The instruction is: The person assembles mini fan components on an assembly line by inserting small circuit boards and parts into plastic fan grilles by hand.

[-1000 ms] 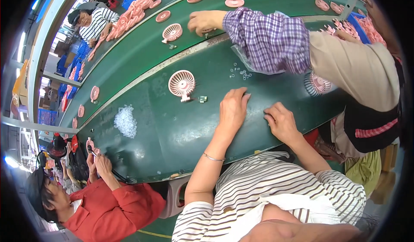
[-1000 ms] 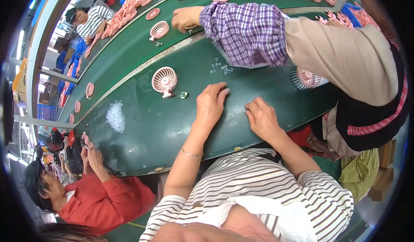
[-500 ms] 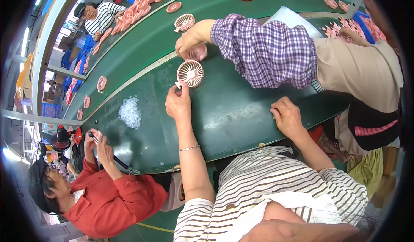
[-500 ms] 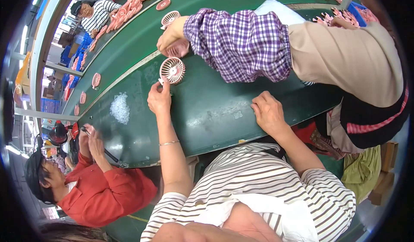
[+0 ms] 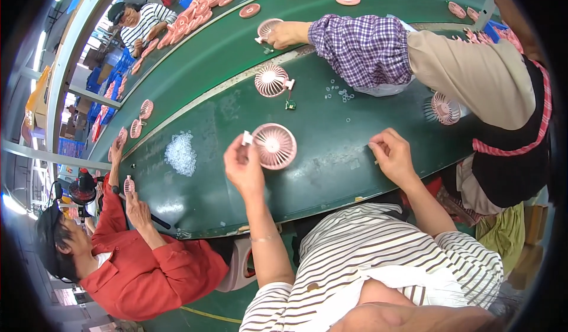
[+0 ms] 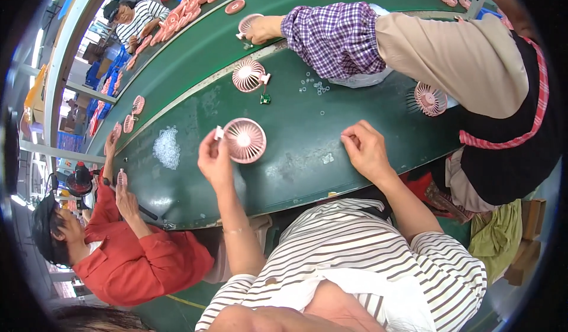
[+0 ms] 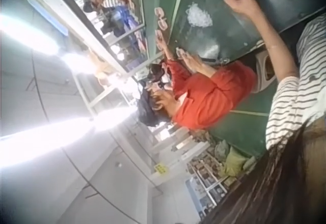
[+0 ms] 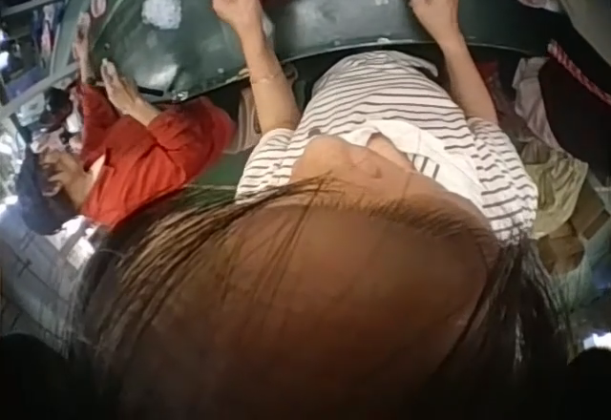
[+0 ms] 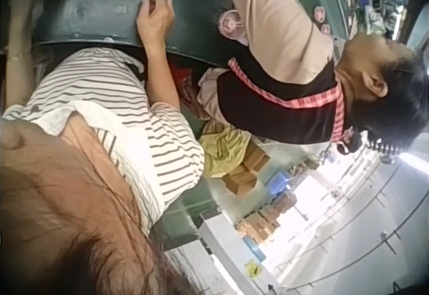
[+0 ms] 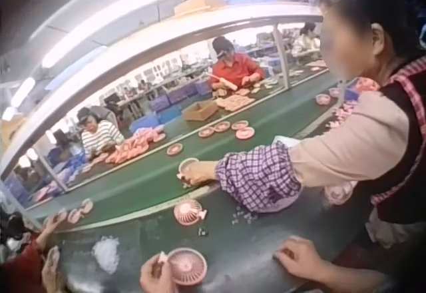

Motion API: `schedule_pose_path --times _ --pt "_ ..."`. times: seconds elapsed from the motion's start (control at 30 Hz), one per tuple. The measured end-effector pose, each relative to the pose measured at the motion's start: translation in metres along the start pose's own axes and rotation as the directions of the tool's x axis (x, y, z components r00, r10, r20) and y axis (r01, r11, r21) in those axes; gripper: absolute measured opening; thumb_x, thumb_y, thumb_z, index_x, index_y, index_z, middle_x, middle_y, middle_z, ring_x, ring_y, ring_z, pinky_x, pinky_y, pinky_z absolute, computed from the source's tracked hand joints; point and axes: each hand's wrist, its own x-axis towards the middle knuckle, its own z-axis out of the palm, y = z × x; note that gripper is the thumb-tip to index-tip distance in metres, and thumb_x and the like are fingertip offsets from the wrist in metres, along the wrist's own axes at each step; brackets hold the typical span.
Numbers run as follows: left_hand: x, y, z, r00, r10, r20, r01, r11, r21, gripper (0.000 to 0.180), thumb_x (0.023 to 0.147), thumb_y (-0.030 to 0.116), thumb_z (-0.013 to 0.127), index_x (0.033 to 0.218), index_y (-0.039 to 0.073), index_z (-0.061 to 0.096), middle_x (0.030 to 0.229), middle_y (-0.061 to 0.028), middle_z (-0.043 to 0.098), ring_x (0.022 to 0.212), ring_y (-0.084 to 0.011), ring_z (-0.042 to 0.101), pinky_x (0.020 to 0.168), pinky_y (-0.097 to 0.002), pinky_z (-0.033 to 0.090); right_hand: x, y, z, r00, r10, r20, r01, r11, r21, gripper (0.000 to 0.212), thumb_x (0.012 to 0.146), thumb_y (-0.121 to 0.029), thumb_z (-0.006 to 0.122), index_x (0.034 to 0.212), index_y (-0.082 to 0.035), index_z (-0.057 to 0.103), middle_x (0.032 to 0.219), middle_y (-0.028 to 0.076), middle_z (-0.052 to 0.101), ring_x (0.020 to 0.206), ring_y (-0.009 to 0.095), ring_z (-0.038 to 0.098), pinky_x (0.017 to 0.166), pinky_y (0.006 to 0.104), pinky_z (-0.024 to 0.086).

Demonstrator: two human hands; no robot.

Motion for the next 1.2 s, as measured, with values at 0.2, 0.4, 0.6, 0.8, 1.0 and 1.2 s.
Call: schedule_pose_path --times 0.2,0.4,0.6,0.8,1.0,1.2 --pt "-0.071 0.035 0.036 0.962 0.065 0.267 -0.024 0.988 -0.155 0.035 0.084 0.001 0.065 0.118 -0.004 0.057 0.101 -0.0093 0.063 0.083 -0.0119 0.06 0.076 -0.0244 0.049 0.028 -0.052 0.024 0.99 -0.001 0.141 -0.079 0.825 0.559 0.008 0.083 -0.004 0.065 0.087 0.003 0.065 0.082 0.005 0.062 0.073 0.009 0.059 0.069 0.0223 0.048" --pt "-0.075 0.042 0.055 0.953 0.064 0.295 -0.004 0.98 -0.199 0.034 0.079 -0.001 0.068 0.112 -0.001 0.06 0.093 -0.006 0.062 0.078 -0.01 0.057 0.071 -0.0229 0.047 0.042 -0.066 0.056 0.96 0.128 0.247 -0.252 0.778 0.576 0.013 0.083 -0.009 0.067 0.086 0.003 0.065 0.075 0.004 0.065 0.066 0.005 0.059 0.06 0.0217 0.049" --pt "-0.066 0.029 0.059 0.955 0.086 0.284 -0.039 0.985 -0.166 0.03 0.077 -0.001 0.069 0.106 -0.001 0.06 0.092 -0.0056 0.062 0.078 -0.0099 0.057 0.071 -0.0228 0.047 0.05 -0.049 0.072 0.936 0.15 0.32 -0.324 0.724 0.609 0.013 0.083 -0.008 0.067 0.089 0.003 0.066 0.078 0.003 0.066 0.067 0.004 0.058 0.059 0.0205 0.048" --pt "-0.062 0.024 0.064 0.96 -0.003 0.28 0.056 0.982 -0.181 0.03 0.075 0.001 0.072 0.1 -0.001 0.057 0.088 -0.0065 0.062 0.077 -0.0106 0.058 0.07 -0.0235 0.048 0.052 -0.044 0.073 0.876 0.2 0.439 -0.468 0.573 0.673 0.011 0.084 -0.006 0.066 0.09 0.004 0.066 0.08 0.004 0.066 0.07 0.006 0.059 0.061 0.021 0.049" --pt "-0.055 0.018 0.062 0.959 0.068 0.273 -0.031 0.99 -0.139 0.03 0.073 0.002 0.074 0.097 -0.001 0.057 0.083 -0.0082 0.063 0.073 -0.0116 0.059 0.067 -0.0248 0.049 0.054 -0.043 0.079 0.863 0.239 0.446 -0.5 0.538 0.679 0.012 0.085 -0.006 0.066 0.092 0.004 0.065 0.082 0.006 0.066 0.07 0.008 0.06 0.062 0.0222 0.05" --pt "-0.062 0.022 0.058 0.952 0.084 0.296 -0.063 0.995 -0.082 0.028 0.073 0.002 0.074 0.094 -0.001 0.057 0.082 -0.0093 0.063 0.072 -0.0133 0.062 0.067 -0.0259 0.05 0.045 -0.043 0.075 0.866 0.24 0.439 -0.495 0.538 0.683 0.013 0.085 -0.006 0.066 0.092 0.004 0.066 0.082 0.006 0.066 0.069 0.009 0.06 0.062 0.0226 0.05"
